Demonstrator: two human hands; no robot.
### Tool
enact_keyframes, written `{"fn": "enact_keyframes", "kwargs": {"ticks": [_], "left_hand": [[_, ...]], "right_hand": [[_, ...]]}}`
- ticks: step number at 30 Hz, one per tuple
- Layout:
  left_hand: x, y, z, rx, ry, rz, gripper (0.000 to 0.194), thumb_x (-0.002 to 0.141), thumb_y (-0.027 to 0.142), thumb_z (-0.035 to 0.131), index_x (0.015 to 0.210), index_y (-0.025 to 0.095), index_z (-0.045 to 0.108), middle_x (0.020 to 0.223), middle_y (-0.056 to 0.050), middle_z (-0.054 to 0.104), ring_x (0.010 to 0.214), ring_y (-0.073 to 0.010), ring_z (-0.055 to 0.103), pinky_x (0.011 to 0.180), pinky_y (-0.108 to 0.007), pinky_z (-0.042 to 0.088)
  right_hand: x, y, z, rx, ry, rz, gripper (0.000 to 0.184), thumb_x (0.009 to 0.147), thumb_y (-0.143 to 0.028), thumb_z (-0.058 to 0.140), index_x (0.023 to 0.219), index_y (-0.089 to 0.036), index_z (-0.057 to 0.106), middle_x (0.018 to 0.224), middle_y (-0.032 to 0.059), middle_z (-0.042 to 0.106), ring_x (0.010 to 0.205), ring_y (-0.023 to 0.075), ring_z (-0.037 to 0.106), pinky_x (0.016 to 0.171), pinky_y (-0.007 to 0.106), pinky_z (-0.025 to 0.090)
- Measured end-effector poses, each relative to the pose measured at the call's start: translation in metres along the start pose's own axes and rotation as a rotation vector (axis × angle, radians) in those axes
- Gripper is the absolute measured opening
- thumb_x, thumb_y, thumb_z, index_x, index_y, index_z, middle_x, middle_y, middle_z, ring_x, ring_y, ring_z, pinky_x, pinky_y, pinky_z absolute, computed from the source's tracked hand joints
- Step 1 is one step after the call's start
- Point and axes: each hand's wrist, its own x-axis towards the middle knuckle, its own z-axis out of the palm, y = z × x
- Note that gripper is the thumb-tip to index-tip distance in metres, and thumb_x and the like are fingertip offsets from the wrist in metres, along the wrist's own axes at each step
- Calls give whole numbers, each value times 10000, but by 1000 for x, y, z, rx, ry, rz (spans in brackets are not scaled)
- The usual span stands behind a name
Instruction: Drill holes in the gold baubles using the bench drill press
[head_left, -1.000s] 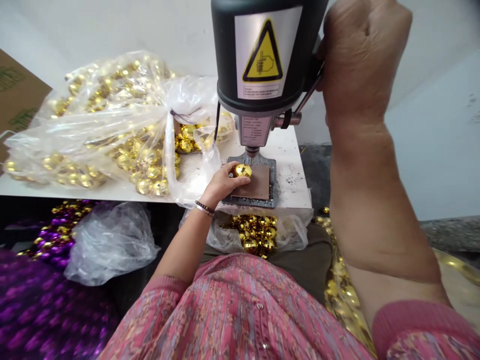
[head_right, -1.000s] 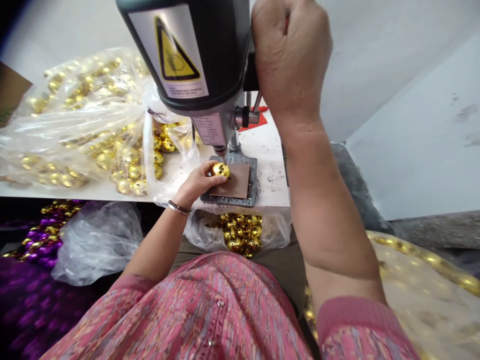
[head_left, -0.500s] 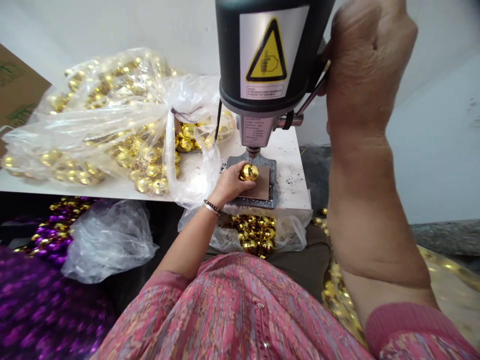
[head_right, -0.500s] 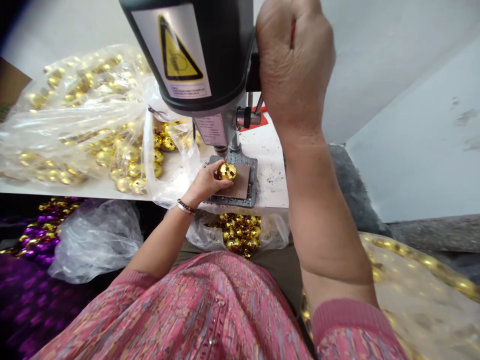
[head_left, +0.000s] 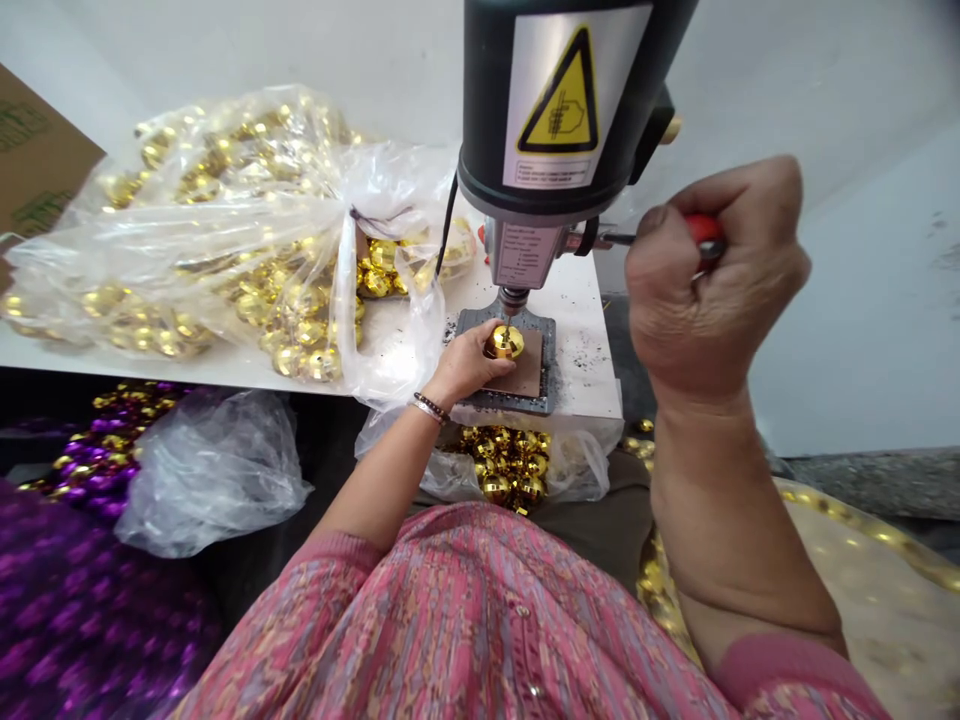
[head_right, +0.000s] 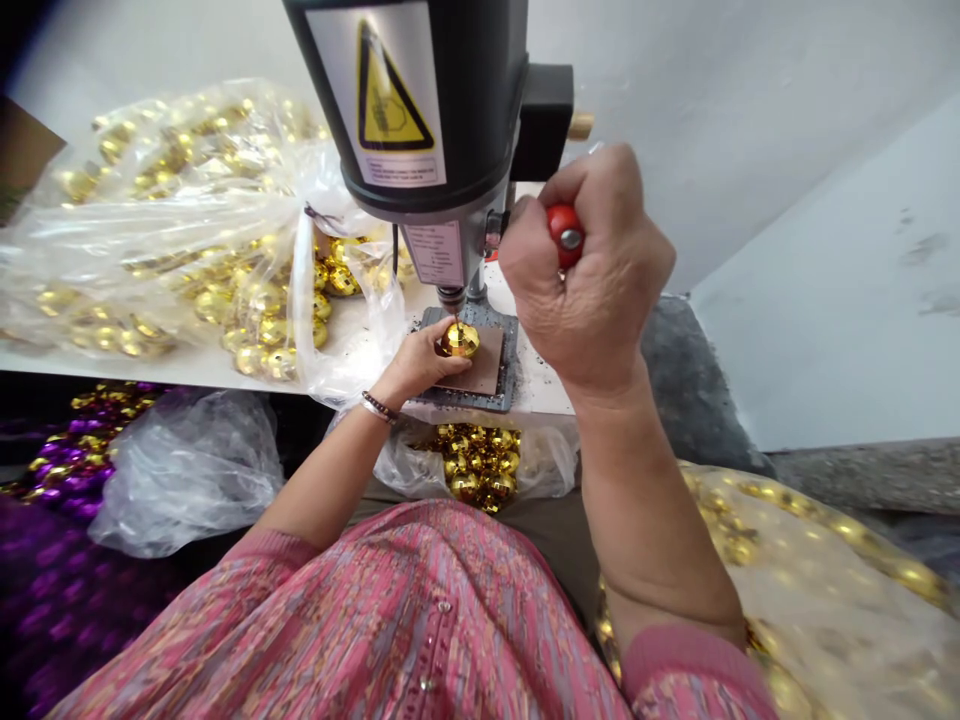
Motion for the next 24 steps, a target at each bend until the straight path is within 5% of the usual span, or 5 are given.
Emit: {"fn": "enact_keyframes", "kwargs": {"ticks": [11, 24], "left_hand": [[0, -2, 5, -1, 19, 32, 793, 809, 146, 937, 1586, 184, 779, 1413, -101, 885, 1242, -301, 830, 1142, -408, 647], [-2, 0, 8, 10, 34, 24, 788, 829, 139, 930, 1599, 192, 772, 1493, -98, 869, 1350, -320, 816, 1207, -411, 627]], "right_hand": [[-32, 8, -3, -129, -29, 45, 163, 1088, -389, 564, 989, -263, 590, 838, -4, 440, 805, 128, 550, 828, 314, 541], [-49, 14, 3, -164, 125, -135, 96, 1047, -333, 589, 1017, -250, 626, 827, -27, 505, 738, 99, 496, 712, 298, 395]]}}
